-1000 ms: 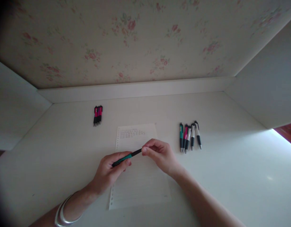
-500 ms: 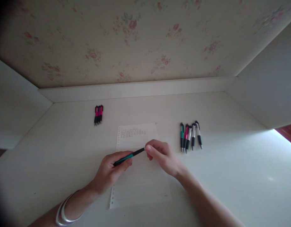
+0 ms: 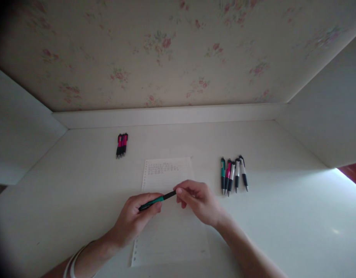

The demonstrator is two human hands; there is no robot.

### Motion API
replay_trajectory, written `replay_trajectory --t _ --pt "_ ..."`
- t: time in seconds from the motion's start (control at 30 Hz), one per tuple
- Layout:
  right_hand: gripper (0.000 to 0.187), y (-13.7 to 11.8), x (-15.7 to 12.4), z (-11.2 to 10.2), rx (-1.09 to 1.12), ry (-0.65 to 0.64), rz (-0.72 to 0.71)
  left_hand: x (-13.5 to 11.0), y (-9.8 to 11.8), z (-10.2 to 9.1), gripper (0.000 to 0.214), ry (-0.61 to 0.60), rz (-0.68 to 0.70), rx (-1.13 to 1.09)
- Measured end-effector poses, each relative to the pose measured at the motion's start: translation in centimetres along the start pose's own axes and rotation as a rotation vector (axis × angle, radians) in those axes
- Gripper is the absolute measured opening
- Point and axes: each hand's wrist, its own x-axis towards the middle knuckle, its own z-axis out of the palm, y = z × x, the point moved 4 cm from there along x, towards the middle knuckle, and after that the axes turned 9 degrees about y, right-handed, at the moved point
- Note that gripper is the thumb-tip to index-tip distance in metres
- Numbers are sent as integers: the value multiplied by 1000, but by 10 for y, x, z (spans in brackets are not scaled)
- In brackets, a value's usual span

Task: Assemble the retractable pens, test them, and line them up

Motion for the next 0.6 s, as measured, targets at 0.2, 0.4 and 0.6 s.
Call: replay_trajectory --t 0.2,0.4,0.6 --pt "45 1 1 -1 -5 9 -36 1 -4 1 35 19 -31 4" --pt "39 4 1 0 -47 30 -38 2 -5 0 35 28 -16 12" --pt "38 6 2 0 -9 55 -56 3 -6 2 39 6 -87 -22"
